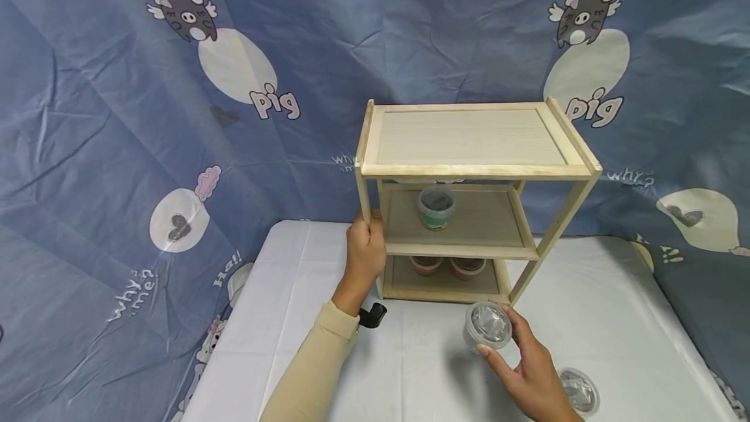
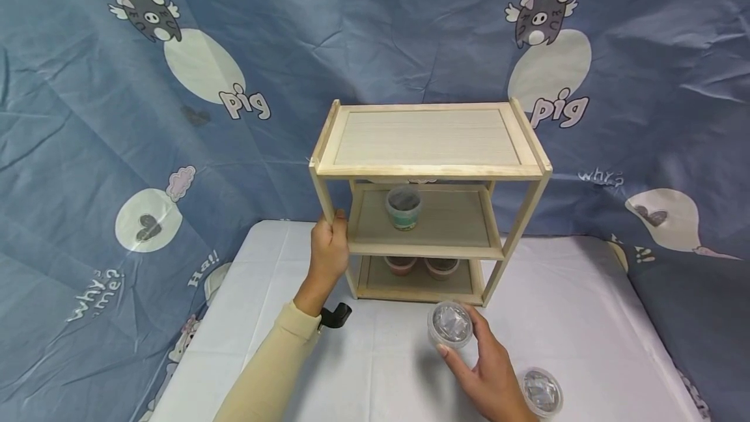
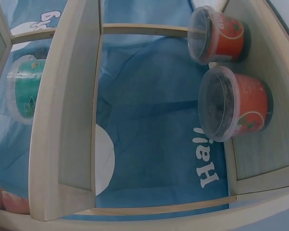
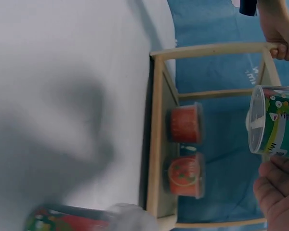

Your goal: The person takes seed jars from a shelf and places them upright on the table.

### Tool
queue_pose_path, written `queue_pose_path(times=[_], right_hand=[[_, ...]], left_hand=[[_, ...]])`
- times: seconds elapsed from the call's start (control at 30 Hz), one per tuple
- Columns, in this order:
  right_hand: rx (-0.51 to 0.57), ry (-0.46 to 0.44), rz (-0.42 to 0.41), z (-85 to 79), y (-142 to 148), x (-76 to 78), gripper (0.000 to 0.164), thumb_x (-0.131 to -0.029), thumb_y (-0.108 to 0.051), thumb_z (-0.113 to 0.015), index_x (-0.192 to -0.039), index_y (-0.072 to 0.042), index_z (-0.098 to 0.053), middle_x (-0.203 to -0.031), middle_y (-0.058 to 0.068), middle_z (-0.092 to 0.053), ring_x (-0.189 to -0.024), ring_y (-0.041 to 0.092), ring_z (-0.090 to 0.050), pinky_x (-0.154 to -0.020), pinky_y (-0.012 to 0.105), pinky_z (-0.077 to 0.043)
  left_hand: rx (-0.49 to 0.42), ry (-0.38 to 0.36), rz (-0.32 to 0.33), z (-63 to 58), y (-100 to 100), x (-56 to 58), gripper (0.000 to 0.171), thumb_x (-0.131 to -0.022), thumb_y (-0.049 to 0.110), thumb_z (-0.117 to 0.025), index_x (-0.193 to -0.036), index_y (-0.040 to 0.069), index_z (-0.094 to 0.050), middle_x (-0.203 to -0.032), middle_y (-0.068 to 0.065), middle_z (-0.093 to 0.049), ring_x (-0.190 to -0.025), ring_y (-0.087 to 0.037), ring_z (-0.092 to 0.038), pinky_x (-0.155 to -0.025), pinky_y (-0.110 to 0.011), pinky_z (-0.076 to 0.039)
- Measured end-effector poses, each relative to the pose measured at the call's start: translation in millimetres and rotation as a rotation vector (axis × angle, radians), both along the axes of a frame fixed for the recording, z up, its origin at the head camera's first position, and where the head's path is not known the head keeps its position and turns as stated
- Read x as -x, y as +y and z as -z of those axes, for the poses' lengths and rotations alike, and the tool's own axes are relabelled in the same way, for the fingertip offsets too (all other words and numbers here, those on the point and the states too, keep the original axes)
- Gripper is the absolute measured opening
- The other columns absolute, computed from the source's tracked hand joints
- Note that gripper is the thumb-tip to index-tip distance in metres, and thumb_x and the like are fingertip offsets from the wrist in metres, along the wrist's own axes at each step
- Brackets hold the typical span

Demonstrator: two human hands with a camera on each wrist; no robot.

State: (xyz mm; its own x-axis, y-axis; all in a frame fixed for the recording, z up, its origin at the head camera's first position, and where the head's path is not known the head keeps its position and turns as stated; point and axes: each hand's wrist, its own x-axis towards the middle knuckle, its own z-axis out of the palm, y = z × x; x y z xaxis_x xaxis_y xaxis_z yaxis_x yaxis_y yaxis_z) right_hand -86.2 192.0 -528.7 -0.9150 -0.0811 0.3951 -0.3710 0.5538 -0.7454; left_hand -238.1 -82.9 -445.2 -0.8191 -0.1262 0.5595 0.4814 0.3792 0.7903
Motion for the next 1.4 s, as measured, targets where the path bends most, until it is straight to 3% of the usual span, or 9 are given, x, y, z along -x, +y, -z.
queue_pose_path(times=[0.13, 0.33, 0.6, 0.77, 0.93, 1.0, 1.2, 1.27, 1.4], right_hand=[[0.013, -0.027, 0.023, 4.6, -1.6, -5.7, 0.08, -0.081, -0.021, -0.08, -0.146, -0.023, -0.034, -0.134, 0.007, -0.055, -0.122, 0.008, -0.049, -0.095, 0.005, -0.03], [0.02, -0.024, 0.009, 12.6, -0.9, -11.4, 0.078, -0.079, -0.019, -0.081, -0.144, -0.015, -0.038, -0.134, 0.007, -0.056, -0.122, 0.009, -0.05, -0.098, 0.006, -0.028], [-0.001, -0.002, -0.033, 23.2, -0.2, -14.3, 0.077, -0.08, -0.019, -0.081, -0.144, -0.014, -0.037, -0.133, 0.004, -0.056, -0.12, 0.011, -0.053, -0.099, 0.007, -0.026], [-0.061, -0.024, -0.024, 25.1, -0.6, -15.2, 0.078, -0.081, -0.027, -0.08, -0.146, -0.016, -0.036, -0.134, 0.0, -0.055, -0.119, 0.012, -0.054, -0.099, 0.007, -0.026], [-0.164, -0.036, 0.01, 30.4, -3.4, -15.5, 0.079, -0.081, -0.037, -0.079, -0.146, -0.019, -0.037, -0.133, -0.005, -0.055, -0.115, 0.017, -0.057, -0.091, 0.028, -0.045], [-0.18, -0.027, 0.016, 33.1, -4.8, -15.6, 0.08, -0.08, -0.037, -0.08, -0.145, -0.019, -0.038, -0.133, -0.005, -0.055, -0.113, 0.018, -0.059, -0.088, 0.034, -0.047], [-0.201, 0.025, 0.0, 40.1, -4.2, -15.5, 0.081, -0.078, -0.035, -0.082, -0.145, -0.014, -0.04, -0.135, 0.0, -0.054, -0.116, 0.023, -0.057, -0.096, 0.012, -0.032], [-0.209, -0.009, -0.002, 40.6, -2.8, -17.1, 0.081, -0.079, -0.038, -0.08, -0.145, -0.016, -0.039, -0.136, 0.0, -0.053, -0.117, 0.022, -0.055, -0.097, 0.017, -0.037], [-0.232, -0.077, 0.028, 43.9, -0.1, -21.1, 0.08, -0.079, -0.043, -0.079, -0.145, -0.021, -0.04, -0.135, -0.001, -0.053, -0.119, 0.022, -0.053, -0.092, 0.041, -0.045]], left_hand=[[-0.009, 0.002, -0.003, -0.2, 0.3, -0.4, 0.03, -0.105, 0.025, -0.037, -0.078, 0.011, -0.041, -0.056, 0.001, -0.032, -0.047, -0.013, -0.028, -0.043, -0.03, -0.027], [-0.008, -0.001, -0.03, -0.7, 0.6, 0.1, 0.029, -0.104, 0.025, -0.039, -0.077, 0.012, -0.041, -0.057, 0.002, -0.032, -0.049, -0.013, -0.029, -0.045, -0.032, -0.028], [-0.003, -0.019, 0.008, 4.5, -0.8, -2.4, 0.03, -0.105, 0.03, -0.036, -0.084, 0.011, -0.044, -0.057, 0.0, -0.032, -0.047, -0.014, -0.027, -0.043, -0.031, -0.027], [0.002, -0.002, 0.006, 4.0, -0.3, -1.0, 0.03, -0.105, 0.028, -0.036, -0.08, 0.011, -0.042, -0.056, 0.001, -0.032, -0.047, -0.014, -0.027, -0.042, -0.031, -0.026], [-0.003, 0.013, 0.017, 1.4, -0.1, 0.9, 0.031, -0.105, 0.028, -0.035, -0.079, 0.012, -0.04, -0.056, 0.0, -0.031, -0.046, -0.014, -0.026, -0.042, -0.03, -0.026], [-0.004, 0.009, 0.011, 0.5, 0.2, 1.1, 0.031, -0.105, 0.028, -0.036, -0.079, 0.012, -0.04, -0.057, 0.001, -0.031, -0.047, -0.014, -0.026, -0.043, -0.03, -0.026], [-0.004, 0.001, -0.004, -0.6, 0.5, 0.9, 0.029, -0.105, 0.025, -0.037, -0.079, 0.012, -0.041, -0.058, 0.0, -0.032, -0.049, -0.015, -0.028, -0.045, -0.031, -0.027], [0.004, 0.004, 0.001, -0.7, 0.4, 1.1, 0.029, -0.105, 0.026, -0.036, -0.081, 0.012, -0.042, -0.057, 0.0, -0.032, -0.047, -0.014, -0.028, -0.044, -0.031, -0.027], [0.012, 0.008, -0.001, 0.5, 0.0, 1.6, 0.03, -0.105, 0.029, -0.035, -0.081, 0.013, -0.041, -0.057, 0.0, -0.032, -0.047, -0.014, -0.027, -0.043, -0.031, -0.026]])
